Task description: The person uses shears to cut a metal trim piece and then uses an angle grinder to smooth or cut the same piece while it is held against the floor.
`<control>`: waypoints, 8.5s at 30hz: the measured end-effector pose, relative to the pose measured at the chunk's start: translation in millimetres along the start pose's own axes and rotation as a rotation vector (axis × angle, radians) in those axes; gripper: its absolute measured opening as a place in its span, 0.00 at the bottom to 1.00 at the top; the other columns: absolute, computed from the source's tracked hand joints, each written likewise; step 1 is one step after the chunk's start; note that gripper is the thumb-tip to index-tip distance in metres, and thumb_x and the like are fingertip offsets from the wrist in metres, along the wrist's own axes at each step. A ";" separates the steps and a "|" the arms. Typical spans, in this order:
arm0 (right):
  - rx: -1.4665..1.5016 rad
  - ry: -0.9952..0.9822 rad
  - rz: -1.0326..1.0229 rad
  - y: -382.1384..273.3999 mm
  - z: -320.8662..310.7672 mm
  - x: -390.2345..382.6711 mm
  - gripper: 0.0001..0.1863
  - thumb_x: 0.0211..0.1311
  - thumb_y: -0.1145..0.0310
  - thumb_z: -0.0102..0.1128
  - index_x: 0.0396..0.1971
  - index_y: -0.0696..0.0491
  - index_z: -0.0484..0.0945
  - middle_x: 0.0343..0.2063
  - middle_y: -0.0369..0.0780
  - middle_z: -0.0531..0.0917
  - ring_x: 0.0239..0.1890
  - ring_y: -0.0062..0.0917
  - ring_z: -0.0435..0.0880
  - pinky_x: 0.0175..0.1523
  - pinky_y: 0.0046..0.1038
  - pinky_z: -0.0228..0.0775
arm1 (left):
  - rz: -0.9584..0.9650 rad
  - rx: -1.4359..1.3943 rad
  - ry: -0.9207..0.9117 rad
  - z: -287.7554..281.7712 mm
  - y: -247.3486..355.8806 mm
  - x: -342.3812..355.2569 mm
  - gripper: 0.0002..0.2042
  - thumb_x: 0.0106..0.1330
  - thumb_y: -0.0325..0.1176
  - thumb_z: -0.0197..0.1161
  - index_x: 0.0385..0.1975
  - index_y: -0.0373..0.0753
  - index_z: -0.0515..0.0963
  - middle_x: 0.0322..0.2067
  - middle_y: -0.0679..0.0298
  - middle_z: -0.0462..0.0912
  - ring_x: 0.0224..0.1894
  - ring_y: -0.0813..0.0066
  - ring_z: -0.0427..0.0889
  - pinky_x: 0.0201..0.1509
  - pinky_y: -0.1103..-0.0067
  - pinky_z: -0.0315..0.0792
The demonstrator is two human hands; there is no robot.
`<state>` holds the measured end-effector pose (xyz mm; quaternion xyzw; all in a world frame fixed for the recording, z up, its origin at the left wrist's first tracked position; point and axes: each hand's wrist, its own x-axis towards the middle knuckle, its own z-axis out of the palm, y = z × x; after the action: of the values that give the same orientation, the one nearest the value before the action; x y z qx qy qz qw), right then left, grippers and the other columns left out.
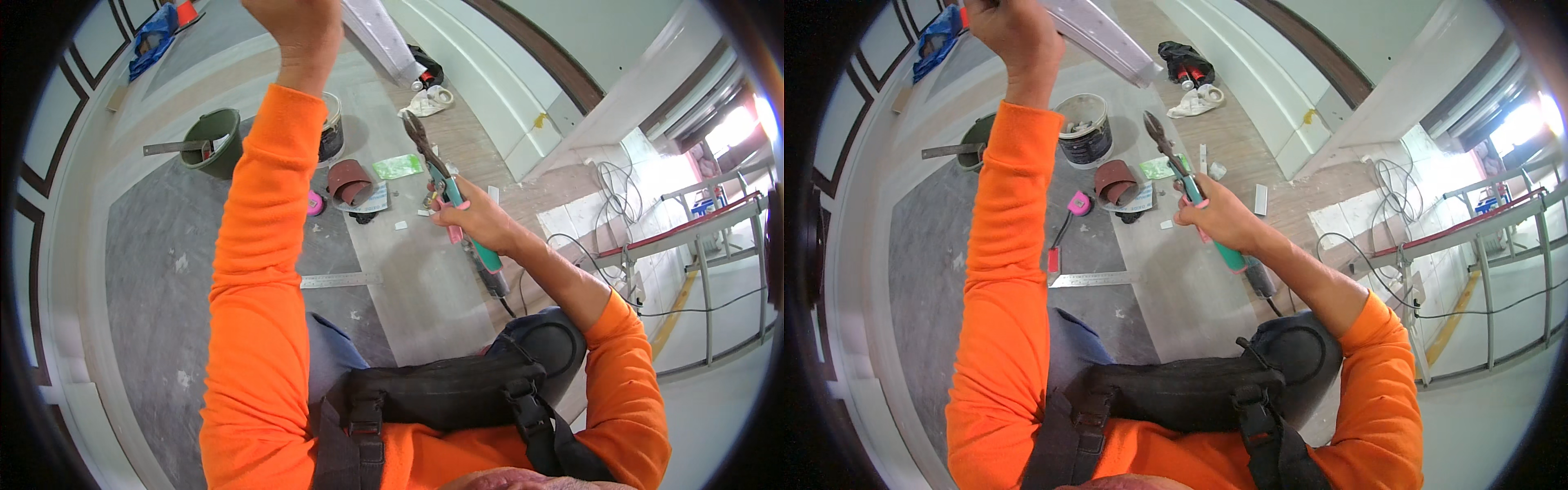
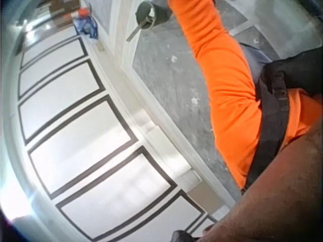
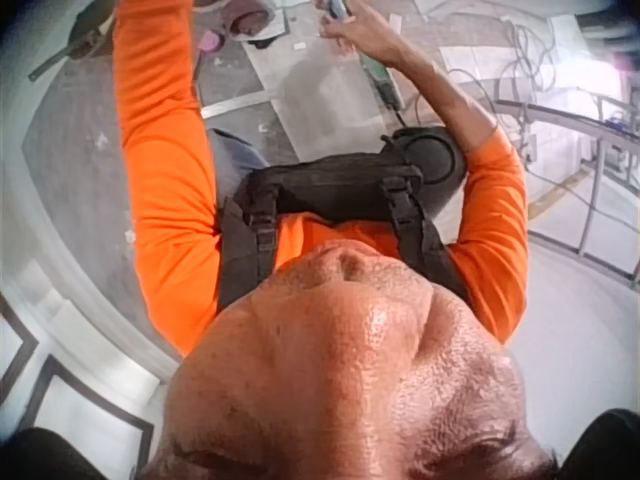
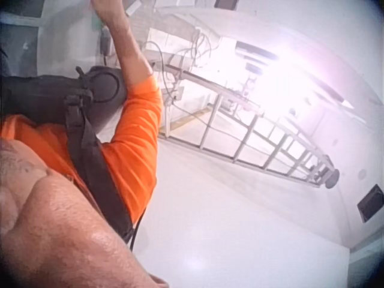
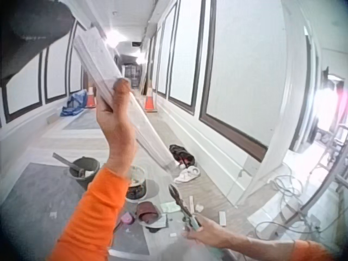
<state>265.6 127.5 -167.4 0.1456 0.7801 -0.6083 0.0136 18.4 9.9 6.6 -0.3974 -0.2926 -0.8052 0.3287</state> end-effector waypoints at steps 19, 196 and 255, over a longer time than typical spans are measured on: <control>-0.366 0.062 -0.146 -2.1 -7.7 -4.6 0.36 0.58 0.65 0.69 0.64 0.60 0.65 0.48 0.47 0.81 0.52 0.36 0.80 0.61 0.36 0.69 | -0.715 -0.159 0.210 -91.7 -50.6 42.6 0.33 0.72 0.55 0.61 0.66 0.38 0.62 0.47 0.54 0.75 0.45 0.52 0.80 0.44 0.60 0.82; -0.781 0.296 0.038 13.2 -57.6 -15.2 0.38 0.53 0.59 0.65 0.64 0.60 0.68 0.46 0.53 0.83 0.52 0.47 0.82 0.58 0.42 0.72 | -0.315 1.323 -1.711 -74.9 -64.2 -79.9 0.31 0.51 0.20 0.64 0.61 0.43 0.74 0.51 0.55 0.83 0.57 0.51 0.79 0.61 0.61 0.72; -0.202 -0.002 -0.082 -21.5 -9.0 -20.9 0.24 0.59 0.69 0.68 0.55 0.56 0.75 0.35 0.34 0.80 0.41 0.19 0.78 0.50 0.26 0.73 | -1.004 -0.374 0.112 -53.4 -68.2 -23.3 0.26 0.67 0.59 0.63 0.51 0.44 0.73 0.29 0.65 0.74 0.23 0.68 0.77 0.26 0.69 0.76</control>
<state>281.7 127.1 -140.6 0.1109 0.8427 -0.5268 0.0044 -46.6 19.5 -54.5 -0.2170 -0.2802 -0.9217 -0.1578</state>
